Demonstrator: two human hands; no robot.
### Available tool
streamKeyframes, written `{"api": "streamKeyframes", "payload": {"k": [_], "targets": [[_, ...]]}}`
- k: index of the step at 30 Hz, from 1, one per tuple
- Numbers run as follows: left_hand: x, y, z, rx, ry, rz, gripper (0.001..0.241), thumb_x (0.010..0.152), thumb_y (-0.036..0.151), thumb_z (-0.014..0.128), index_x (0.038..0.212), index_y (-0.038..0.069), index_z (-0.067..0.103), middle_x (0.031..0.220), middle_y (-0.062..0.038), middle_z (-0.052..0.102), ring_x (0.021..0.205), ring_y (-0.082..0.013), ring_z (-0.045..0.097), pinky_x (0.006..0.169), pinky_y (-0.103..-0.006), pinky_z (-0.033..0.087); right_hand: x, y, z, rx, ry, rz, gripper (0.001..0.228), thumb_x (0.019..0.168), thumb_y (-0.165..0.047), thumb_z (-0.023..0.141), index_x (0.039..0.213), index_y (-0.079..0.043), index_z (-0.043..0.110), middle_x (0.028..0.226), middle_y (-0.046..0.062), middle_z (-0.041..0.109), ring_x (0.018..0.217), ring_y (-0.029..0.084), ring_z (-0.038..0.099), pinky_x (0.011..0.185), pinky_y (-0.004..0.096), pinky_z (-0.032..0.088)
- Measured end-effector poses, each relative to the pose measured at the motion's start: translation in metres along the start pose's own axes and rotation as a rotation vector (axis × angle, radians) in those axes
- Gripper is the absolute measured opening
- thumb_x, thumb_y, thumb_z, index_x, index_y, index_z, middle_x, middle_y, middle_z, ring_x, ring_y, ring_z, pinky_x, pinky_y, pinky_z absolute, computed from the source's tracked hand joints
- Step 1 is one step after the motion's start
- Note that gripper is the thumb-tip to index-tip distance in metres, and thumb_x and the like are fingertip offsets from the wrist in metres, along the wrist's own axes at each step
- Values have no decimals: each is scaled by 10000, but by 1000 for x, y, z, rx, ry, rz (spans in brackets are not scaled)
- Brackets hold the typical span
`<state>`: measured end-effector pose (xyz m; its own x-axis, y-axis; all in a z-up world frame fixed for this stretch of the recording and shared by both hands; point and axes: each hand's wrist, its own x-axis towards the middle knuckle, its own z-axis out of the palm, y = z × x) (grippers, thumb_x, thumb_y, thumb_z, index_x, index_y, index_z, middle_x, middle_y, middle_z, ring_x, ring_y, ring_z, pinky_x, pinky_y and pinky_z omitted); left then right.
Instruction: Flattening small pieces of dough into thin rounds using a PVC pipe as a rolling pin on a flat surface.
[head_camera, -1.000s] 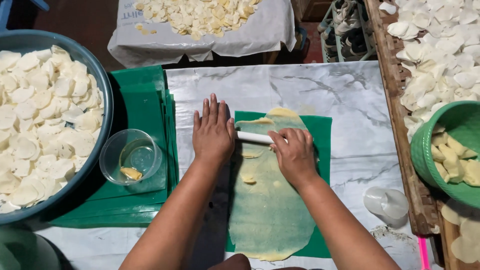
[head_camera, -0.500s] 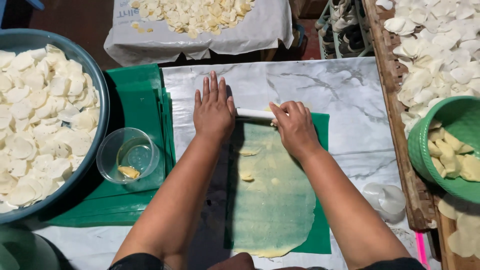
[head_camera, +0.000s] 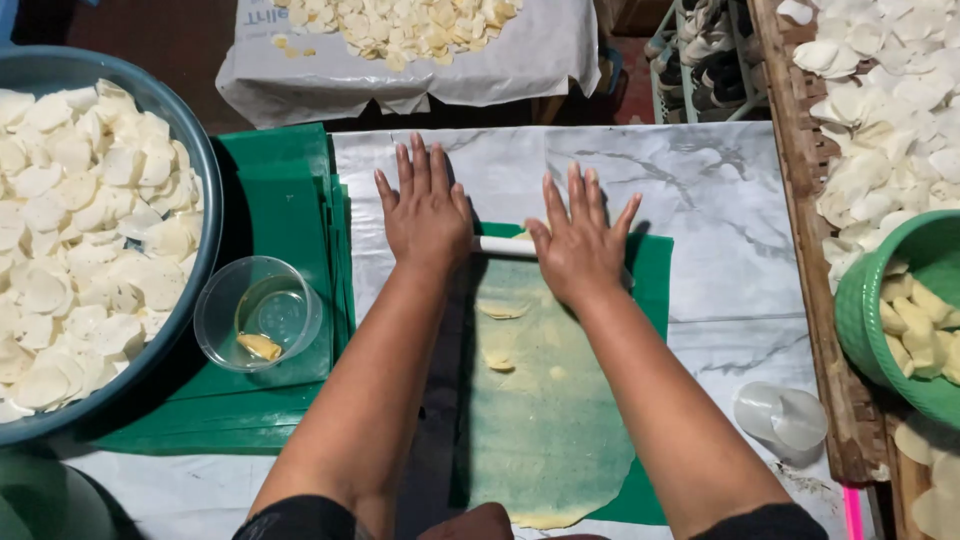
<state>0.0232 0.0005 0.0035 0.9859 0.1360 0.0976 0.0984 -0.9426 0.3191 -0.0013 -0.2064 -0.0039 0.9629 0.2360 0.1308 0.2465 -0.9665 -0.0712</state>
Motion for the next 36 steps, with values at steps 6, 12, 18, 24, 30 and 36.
{"api": "streamKeyframes", "payload": {"k": [6,12,18,24,30,36], "targets": [[47,0,11,-26,-39,-57,692,1036,384,391,1628,74,214,1725,-116,76,1589,-279,35,1257,-559,4,51,3,-6,89,-63,108,690,1061,-537,353,1656,-217,210,1726,151,97,1578,339,81,1132,769,-43],[2,-1,1,-16,65,-11,686,1027,390,407,1618,66,280,1713,-147,122,1582,-308,94,1248,-571,23,7,-8,-11,44,26,46,743,1064,-569,382,1655,-154,211,1719,172,76,1587,350,69,1174,722,-19],[-62,-19,-1,-51,70,95,635,1029,389,407,1582,80,366,1698,-162,203,1566,-350,156,1240,-549,87,-57,-9,-19,144,131,-104,719,1015,-433,550,1597,-71,333,1668,227,236,1533,404,203,1176,629,110],[-134,-21,-23,-21,-17,172,553,1058,377,393,1528,90,436,1663,-175,271,1554,-336,206,1236,-555,113,-124,-12,-42,336,188,-170,414,892,-55,706,1296,-137,664,1158,115,618,1155,335,562,1071,457,400],[-204,-33,-6,-20,46,217,575,1035,344,412,1540,70,440,1666,-163,281,1553,-330,230,1239,-505,178,-199,-20,-39,273,119,-173,549,899,-27,639,1434,-147,614,1235,89,597,1233,274,548,1214,488,340],[-156,-23,-9,-26,44,190,576,1031,326,401,1558,95,416,1680,-152,259,1559,-353,200,1245,-517,150,-160,-29,-18,122,42,-27,746,1003,-460,482,1584,-29,301,1679,131,250,1550,317,217,1175,706,-4]]}}
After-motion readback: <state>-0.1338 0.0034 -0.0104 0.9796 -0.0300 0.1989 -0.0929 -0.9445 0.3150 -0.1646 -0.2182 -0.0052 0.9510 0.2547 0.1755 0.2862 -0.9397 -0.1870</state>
